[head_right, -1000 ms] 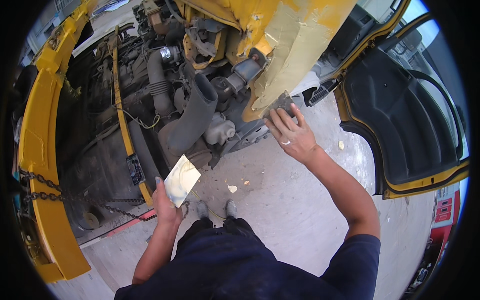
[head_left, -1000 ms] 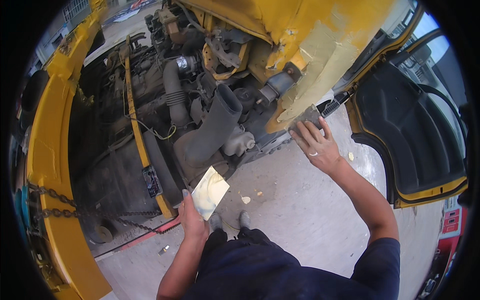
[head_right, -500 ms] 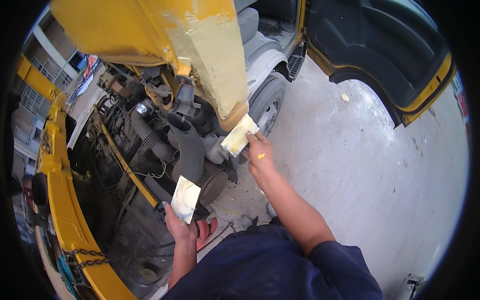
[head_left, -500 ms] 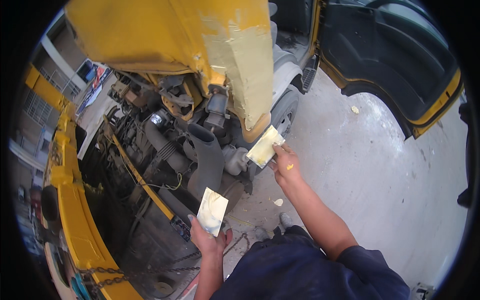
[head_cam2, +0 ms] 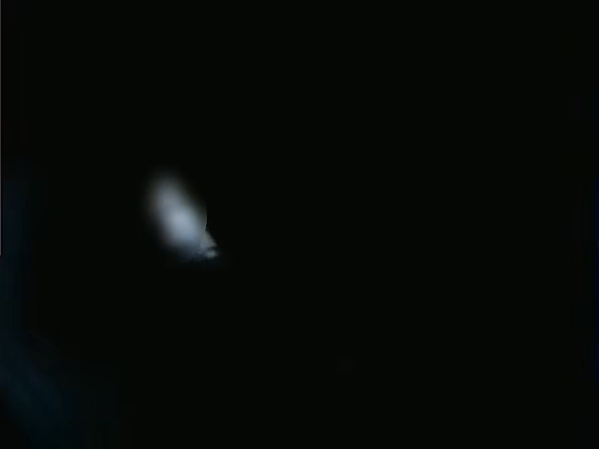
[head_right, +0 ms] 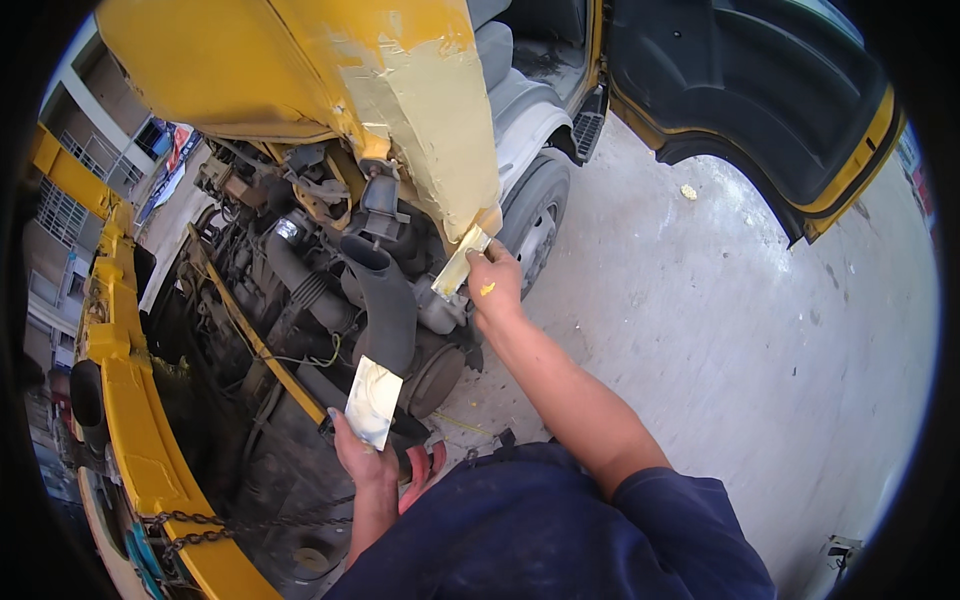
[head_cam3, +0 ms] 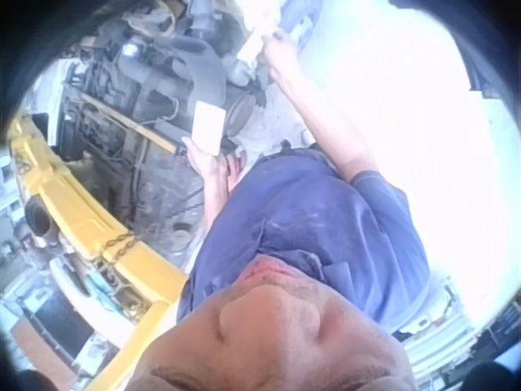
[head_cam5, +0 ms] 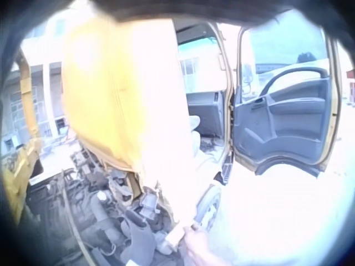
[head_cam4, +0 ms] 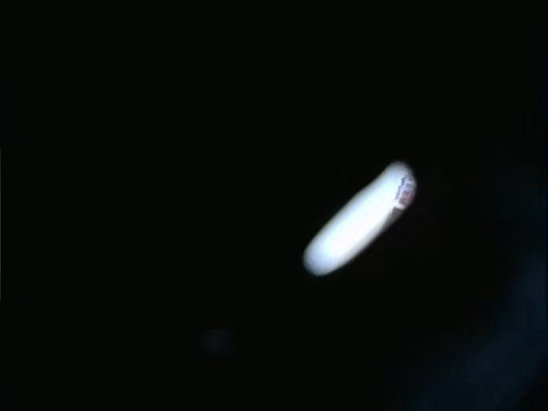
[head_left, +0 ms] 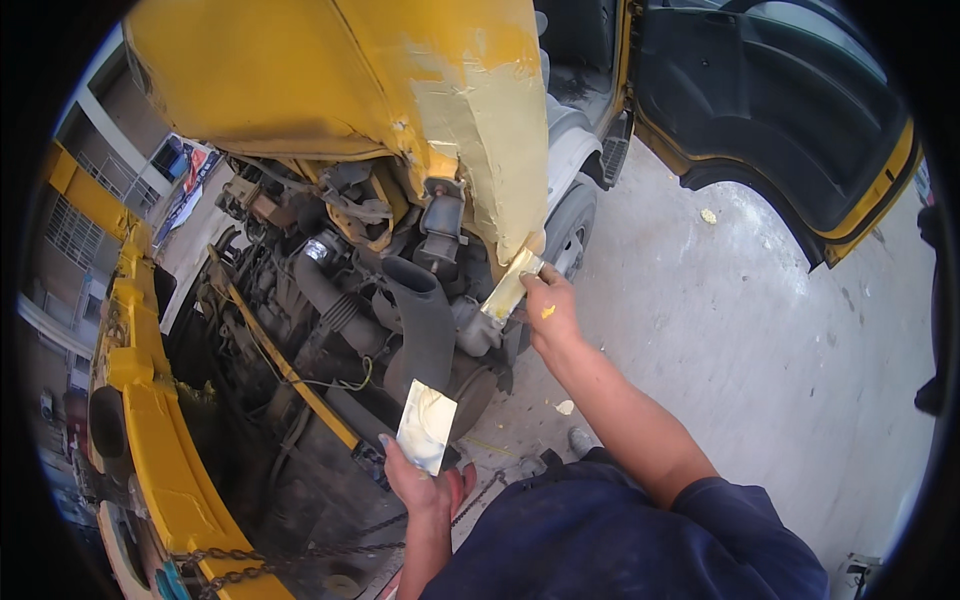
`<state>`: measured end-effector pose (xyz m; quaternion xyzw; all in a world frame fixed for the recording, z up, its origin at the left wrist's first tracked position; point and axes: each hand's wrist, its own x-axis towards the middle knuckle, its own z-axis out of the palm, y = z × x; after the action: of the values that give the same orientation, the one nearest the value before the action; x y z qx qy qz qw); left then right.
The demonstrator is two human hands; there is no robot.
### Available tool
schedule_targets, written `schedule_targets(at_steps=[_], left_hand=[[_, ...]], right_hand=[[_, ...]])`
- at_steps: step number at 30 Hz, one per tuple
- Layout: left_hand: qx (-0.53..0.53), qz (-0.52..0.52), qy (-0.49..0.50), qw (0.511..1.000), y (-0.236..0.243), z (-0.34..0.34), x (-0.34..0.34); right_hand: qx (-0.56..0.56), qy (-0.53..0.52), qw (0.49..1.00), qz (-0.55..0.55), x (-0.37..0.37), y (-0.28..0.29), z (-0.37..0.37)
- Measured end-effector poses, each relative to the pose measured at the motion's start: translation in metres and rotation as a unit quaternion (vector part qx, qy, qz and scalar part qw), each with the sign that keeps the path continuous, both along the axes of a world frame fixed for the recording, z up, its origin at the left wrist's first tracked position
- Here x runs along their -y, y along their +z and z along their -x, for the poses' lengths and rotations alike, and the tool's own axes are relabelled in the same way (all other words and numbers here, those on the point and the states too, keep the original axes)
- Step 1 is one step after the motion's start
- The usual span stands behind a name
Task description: The person applies a beige body filler to a damaged area on the front fender of a yellow truck using a putty knife, then sands the applied filler with a sanding block. The process of applying and sanding is repeated multiple times to smooth the surface.
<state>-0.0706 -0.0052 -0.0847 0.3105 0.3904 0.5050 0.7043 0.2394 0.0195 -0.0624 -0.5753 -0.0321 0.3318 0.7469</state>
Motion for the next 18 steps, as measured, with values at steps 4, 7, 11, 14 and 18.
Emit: schedule_targets(at_steps=[4,7,11,14,18], left_hand=[[-0.028,0.050,0.014,0.998,0.010,-0.001,0.001],[-0.033,0.031,0.010,0.999,-0.006,0.002,-0.008],[0.013,0.031,0.010,0.999,-0.015,0.005,-0.013],[0.019,0.027,0.002,0.999,-0.021,0.006,-0.017],[0.019,0.031,-0.004,0.999,-0.027,0.006,-0.019]], right_hand=[[-0.020,-0.006,1.000,-0.010,-0.015,0.013,-0.002],[-0.029,-0.004,0.999,-0.028,-0.026,0.026,-0.007],[-0.015,0.023,0.998,-0.064,-0.012,0.057,-0.011],[0.006,0.006,0.996,-0.086,0.014,0.053,-0.031],[-0.008,-0.033,0.999,-0.038,0.025,0.029,-0.049]])
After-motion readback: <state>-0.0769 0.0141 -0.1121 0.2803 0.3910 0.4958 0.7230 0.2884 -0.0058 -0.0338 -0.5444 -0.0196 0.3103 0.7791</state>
